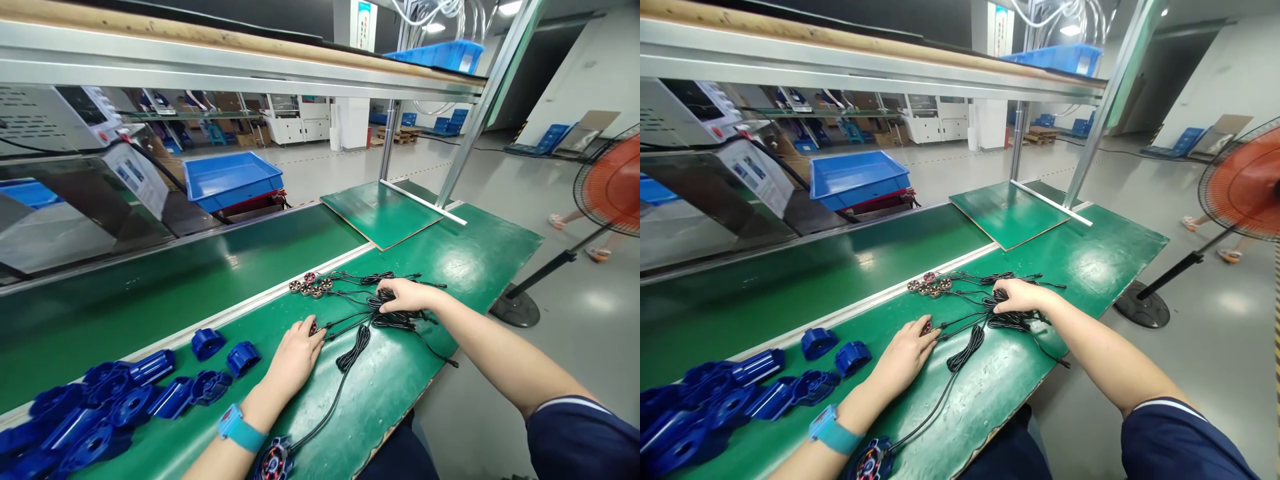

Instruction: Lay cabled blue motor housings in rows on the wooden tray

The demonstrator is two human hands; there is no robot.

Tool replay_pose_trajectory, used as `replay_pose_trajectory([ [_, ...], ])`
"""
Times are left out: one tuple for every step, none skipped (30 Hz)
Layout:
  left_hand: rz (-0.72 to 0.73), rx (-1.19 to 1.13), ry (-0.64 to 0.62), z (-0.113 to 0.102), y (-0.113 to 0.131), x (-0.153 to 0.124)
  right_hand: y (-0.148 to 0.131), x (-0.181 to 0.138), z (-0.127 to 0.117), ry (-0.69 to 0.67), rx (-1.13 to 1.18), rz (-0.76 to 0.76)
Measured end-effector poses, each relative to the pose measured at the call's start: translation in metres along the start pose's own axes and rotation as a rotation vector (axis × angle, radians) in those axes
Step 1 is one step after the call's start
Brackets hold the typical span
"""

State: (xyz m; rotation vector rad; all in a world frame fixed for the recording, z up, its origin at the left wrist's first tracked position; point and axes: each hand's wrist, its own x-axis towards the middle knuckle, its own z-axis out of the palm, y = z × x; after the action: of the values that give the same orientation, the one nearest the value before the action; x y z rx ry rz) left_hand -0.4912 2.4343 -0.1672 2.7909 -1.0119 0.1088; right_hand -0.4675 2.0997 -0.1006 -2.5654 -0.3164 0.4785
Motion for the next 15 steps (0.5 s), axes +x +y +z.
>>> replay_pose_trajectory([
  [-0.006, 0.018, 0.0, 0.0, 0.0, -0.002, -0.002, 0.002, -0.003, -0.02, 0.013, -0.007],
  [-0.012, 0.04, 0.002, 0.001, 0.0, -0.004, -0.004, 0.004, -0.006, -0.034, 0.013, -0.009],
  [-0.019, 0.062, 0.008, 0.001, 0.0, -0.006, -0.007, 0.006, -0.009, -0.042, 0.006, -0.008],
  [-0.029, 0.087, 0.017, 0.001, 0.0, -0.008, -0.01, 0.007, -0.011, -0.042, -0.004, -0.011],
  [-0.039, 0.11, 0.028, 0.001, 0.001, -0.01, -0.013, 0.008, -0.012, -0.034, -0.018, -0.021],
  [-0.048, 0.132, 0.036, 0.002, 0.001, -0.012, -0.017, 0.009, -0.012, -0.015, -0.037, -0.038],
  [-0.057, 0.154, 0.04, 0.002, 0.002, -0.013, -0.02, 0.01, -0.011, 0.012, -0.065, -0.061],
  [-0.068, 0.174, 0.041, 0.002, 0.002, -0.015, -0.023, 0.01, -0.009, 0.057, -0.107, -0.079],
  [-0.078, 0.191, 0.038, 0.002, 0.002, -0.017, -0.025, 0.01, -0.007, 0.12, -0.162, -0.088],
  [-0.087, 0.207, 0.033, 0.001, 0.002, -0.019, -0.026, 0.009, -0.005, 0.186, -0.225, -0.084],
  [-0.097, 0.221, 0.031, 0.001, 0.002, -0.021, -0.027, 0.008, -0.002, 0.243, -0.284, -0.074],
  [-0.107, 0.233, 0.032, 0.001, 0.001, -0.023, -0.028, 0.006, 0.0, 0.282, -0.331, -0.061],
  [-0.115, 0.242, 0.037, 0.0, 0.001, -0.025, -0.029, 0.004, 0.002, 0.297, -0.366, -0.055],
  [-0.121, 0.248, 0.043, -0.001, 0.0, -0.027, -0.031, 0.001, 0.004, 0.293, -0.398, -0.062],
  [-0.127, 0.252, 0.048, -0.001, 0.0, -0.029, -0.032, -0.002, 0.006, 0.286, -0.435, -0.079],
])
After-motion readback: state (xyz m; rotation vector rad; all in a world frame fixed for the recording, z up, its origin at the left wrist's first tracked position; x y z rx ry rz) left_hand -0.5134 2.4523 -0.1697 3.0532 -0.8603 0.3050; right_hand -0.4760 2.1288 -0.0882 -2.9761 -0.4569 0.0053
